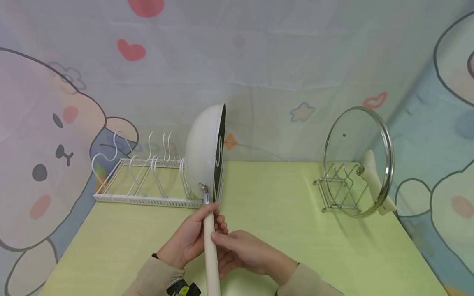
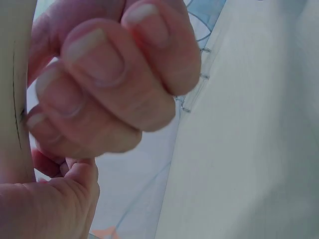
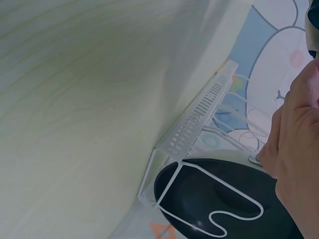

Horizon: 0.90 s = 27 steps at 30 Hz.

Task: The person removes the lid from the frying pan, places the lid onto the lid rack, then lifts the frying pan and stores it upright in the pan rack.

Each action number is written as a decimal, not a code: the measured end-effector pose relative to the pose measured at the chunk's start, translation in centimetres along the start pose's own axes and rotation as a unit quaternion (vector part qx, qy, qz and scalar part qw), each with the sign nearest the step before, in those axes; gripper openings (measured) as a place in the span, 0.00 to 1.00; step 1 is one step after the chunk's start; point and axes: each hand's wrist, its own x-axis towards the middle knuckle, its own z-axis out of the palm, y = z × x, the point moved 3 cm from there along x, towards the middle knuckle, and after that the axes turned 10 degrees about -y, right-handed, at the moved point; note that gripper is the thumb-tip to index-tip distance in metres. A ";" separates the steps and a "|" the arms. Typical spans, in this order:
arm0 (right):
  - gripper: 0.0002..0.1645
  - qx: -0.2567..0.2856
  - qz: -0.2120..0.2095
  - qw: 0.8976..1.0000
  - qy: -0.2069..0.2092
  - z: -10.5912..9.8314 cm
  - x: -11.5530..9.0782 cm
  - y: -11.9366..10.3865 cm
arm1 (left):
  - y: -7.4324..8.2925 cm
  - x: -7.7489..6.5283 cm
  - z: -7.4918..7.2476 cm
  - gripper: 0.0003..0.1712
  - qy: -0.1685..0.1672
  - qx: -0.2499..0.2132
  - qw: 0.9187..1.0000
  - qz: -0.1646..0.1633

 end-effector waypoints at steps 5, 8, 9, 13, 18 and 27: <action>0.32 0.002 -0.003 1.000 0.007 -0.6 -0.6 -0.1 | 0.1 -0.2 -0.2 0.16 0.004 0.014 1.000 0.008; 0.30 0.003 -0.002 1.000 0.019 -1.2 -0.9 0.0 | 0.2 -0.3 -0.4 0.16 0.010 0.027 0.999 0.014; 0.30 0.003 -0.002 1.000 0.022 -1.5 -1.0 0.0 | 0.2 -0.3 -0.5 0.16 0.009 0.031 0.999 0.015; 0.30 -0.008 -0.005 0.999 0.039 -2.6 -1.8 -0.2 | 0.3 -0.6 -0.8 0.16 -0.001 0.045 0.999 0.024; 0.30 -0.043 -0.009 0.996 0.079 -4.2 -3.3 -0.4 | 0.6 -1.2 -1.5 0.15 0.002 0.073 0.997 0.032; 0.30 -0.089 -0.017 0.985 0.148 -7.1 -6.5 -0.6 | 1.4 -3.5 -3.8 0.19 0.073 0.159 0.984 0.023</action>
